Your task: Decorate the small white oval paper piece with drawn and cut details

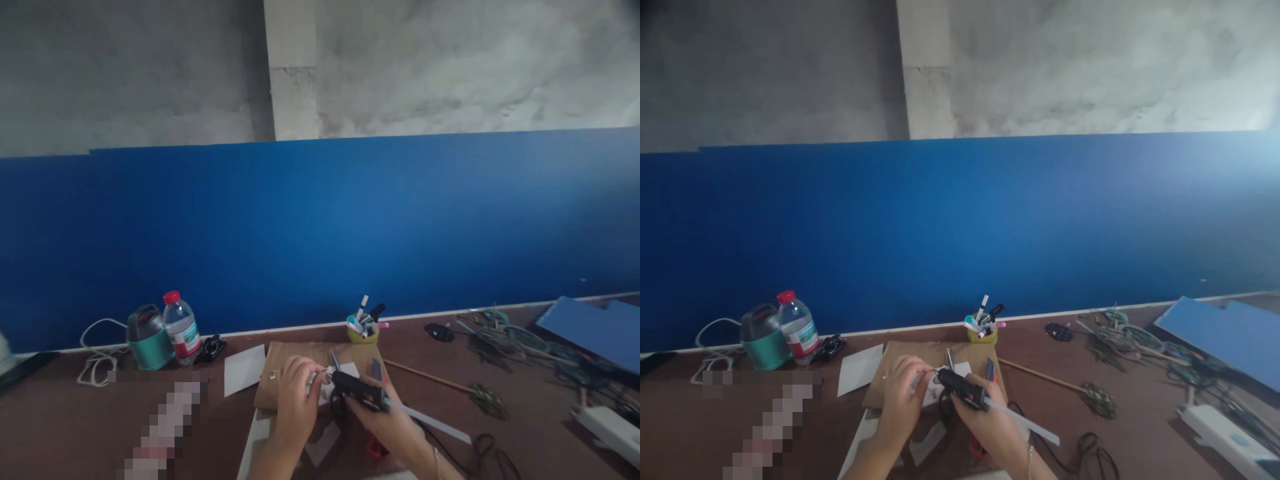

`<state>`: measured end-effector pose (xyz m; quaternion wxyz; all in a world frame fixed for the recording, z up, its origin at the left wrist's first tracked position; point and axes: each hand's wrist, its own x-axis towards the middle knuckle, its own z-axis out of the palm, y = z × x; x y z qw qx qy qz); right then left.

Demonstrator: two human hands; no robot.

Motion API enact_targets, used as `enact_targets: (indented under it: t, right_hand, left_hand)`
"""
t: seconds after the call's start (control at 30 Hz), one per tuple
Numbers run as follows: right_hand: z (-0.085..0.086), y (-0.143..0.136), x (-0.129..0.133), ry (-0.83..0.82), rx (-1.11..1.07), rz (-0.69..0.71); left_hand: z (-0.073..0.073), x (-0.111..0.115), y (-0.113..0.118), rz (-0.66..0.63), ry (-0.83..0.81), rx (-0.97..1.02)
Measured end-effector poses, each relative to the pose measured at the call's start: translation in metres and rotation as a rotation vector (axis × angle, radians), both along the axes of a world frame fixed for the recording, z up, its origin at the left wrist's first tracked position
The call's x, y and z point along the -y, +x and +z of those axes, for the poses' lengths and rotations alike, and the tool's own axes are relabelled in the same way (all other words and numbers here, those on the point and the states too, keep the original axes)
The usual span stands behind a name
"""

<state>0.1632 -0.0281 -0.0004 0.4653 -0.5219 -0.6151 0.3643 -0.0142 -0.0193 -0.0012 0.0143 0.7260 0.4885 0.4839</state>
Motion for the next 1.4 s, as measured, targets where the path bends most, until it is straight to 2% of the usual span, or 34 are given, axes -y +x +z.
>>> enact_targets:
  t: [0.1,0.17,0.3,0.4,0.47,0.63,0.7,0.8,0.93,1.03,1.1,1.13,1.17,1.23,1.3,1.4]
  right_hand:
    - [0.0,0.003,0.0,0.032,0.073,-0.038]
    - [0.002,0.007,0.001,0.057,0.205,-0.052]
    - [0.008,0.014,0.003,0.222,0.524,0.058]
    - [0.013,0.02,-0.001,0.353,0.647,0.132]
    - [0.014,0.029,-0.007,0.378,0.708,0.112]
    - [0.0,0.073,-0.028,0.168,0.866,-0.143]
    - [-0.011,0.093,-0.035,0.017,0.949,-0.177]
    - [-0.025,0.116,-0.041,-0.124,1.049,-0.155]
    - [-0.028,0.127,-0.039,-0.182,1.141,-0.197]
    - [-0.012,0.114,-0.032,-0.139,1.205,-0.35]
    - [0.006,0.092,-0.029,0.019,1.164,-0.42]
    - [0.014,0.077,-0.029,0.079,1.098,-0.385]
    - [0.022,0.061,-0.029,0.137,1.029,-0.293]
    - [0.03,0.028,-0.032,0.229,0.922,-0.033]
    - [0.027,-0.001,-0.036,0.242,0.87,0.146]
    - [0.01,-0.026,-0.042,0.178,0.866,0.244]
  left_hand:
    - [0.001,0.0,0.0,-0.007,-0.018,-0.009]
    - [0.001,0.0,0.0,-0.001,-0.019,-0.004]
    - [0.0,-0.002,0.001,0.012,-0.013,0.008]
    - [0.001,-0.002,0.003,-0.001,-0.044,0.027]
    - [0.002,-0.002,0.004,-0.01,-0.073,0.047]
    - [0.002,-0.003,0.004,-0.007,-0.087,0.118]
    - [0.0,-0.004,0.002,0.006,-0.101,0.154]
    - [0.0,-0.006,0.001,0.031,-0.146,0.193]
    - [0.002,-0.006,0.0,0.068,-0.191,0.244]
    - [0.002,-0.007,0.001,0.065,-0.219,0.298]
    - [0.0,-0.008,0.001,0.058,-0.229,0.327]
    - [-0.001,-0.009,0.0,0.057,-0.236,0.34]
    - [-0.002,-0.01,0.0,0.057,-0.247,0.352]
    - [-0.005,-0.012,-0.002,0.059,-0.272,0.382]
    - [-0.006,-0.013,-0.003,0.058,-0.296,0.426]
    - [-0.007,-0.015,-0.004,0.052,-0.347,0.488]
